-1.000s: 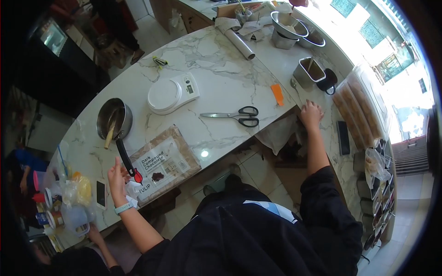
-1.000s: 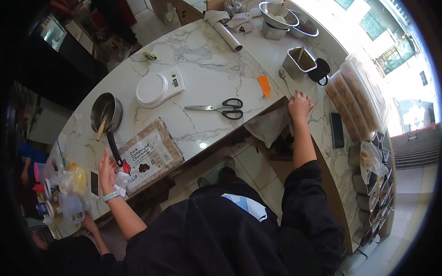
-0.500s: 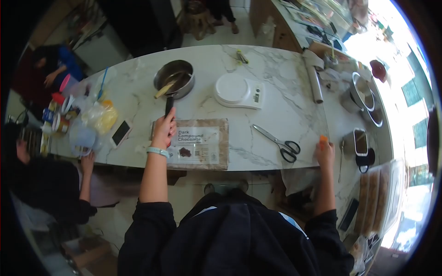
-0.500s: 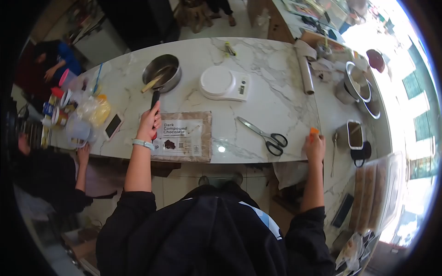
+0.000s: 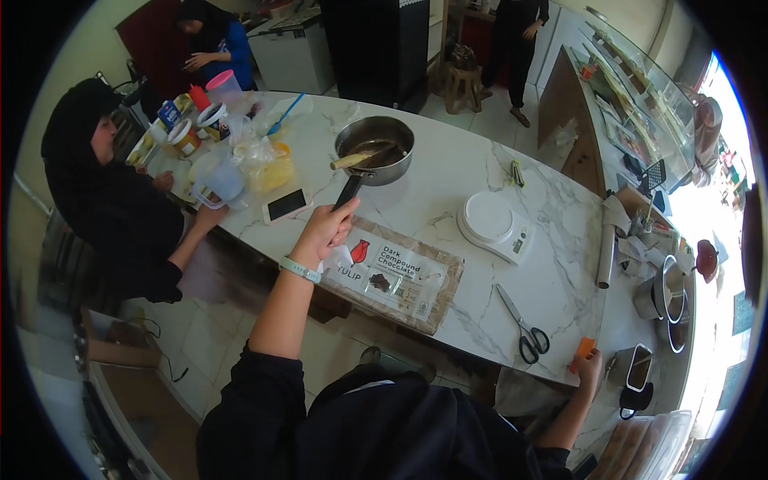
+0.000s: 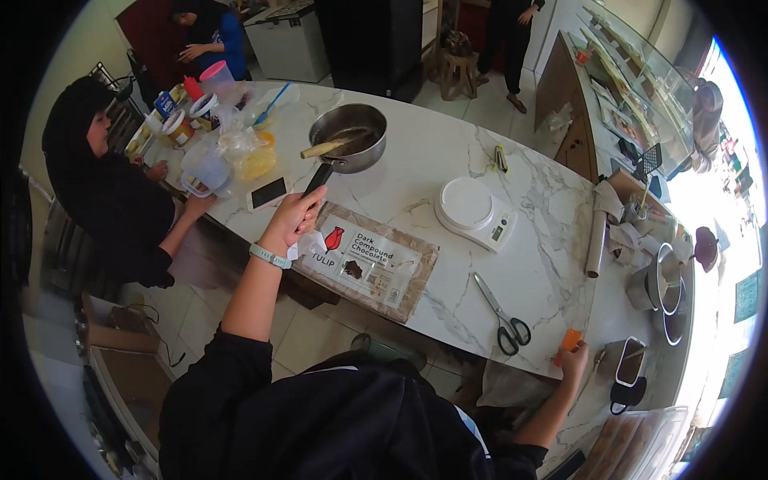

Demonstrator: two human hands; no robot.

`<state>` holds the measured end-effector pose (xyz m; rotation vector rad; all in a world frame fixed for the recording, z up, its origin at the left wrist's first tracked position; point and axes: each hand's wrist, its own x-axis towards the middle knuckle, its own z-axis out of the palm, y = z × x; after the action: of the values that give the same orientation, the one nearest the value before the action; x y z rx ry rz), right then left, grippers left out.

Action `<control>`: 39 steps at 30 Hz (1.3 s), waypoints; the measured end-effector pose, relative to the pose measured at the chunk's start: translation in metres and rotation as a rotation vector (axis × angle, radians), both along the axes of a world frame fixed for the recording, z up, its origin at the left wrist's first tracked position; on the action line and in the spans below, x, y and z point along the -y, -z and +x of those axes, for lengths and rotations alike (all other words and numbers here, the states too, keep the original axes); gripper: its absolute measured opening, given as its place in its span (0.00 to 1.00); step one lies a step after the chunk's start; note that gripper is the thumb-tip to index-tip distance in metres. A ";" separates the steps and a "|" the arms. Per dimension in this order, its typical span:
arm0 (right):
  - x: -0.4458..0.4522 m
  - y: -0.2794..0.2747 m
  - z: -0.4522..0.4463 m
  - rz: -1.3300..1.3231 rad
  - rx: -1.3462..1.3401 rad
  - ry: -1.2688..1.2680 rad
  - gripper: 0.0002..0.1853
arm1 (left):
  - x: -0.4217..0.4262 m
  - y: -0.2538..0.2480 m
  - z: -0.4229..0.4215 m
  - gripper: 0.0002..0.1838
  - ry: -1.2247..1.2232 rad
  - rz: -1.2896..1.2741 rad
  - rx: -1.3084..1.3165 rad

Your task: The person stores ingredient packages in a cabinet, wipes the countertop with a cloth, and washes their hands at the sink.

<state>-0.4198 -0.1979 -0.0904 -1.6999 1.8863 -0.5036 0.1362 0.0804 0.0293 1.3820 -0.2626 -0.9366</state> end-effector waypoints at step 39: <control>-0.222 -0.080 0.125 -0.497 0.252 0.543 0.06 | 0.457 -0.042 0.165 0.09 0.272 -0.189 -0.084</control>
<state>-0.2947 0.0238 -0.0106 -1.2806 2.1337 -1.4271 0.3010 -0.3768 0.0718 1.1483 -0.4719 -1.1601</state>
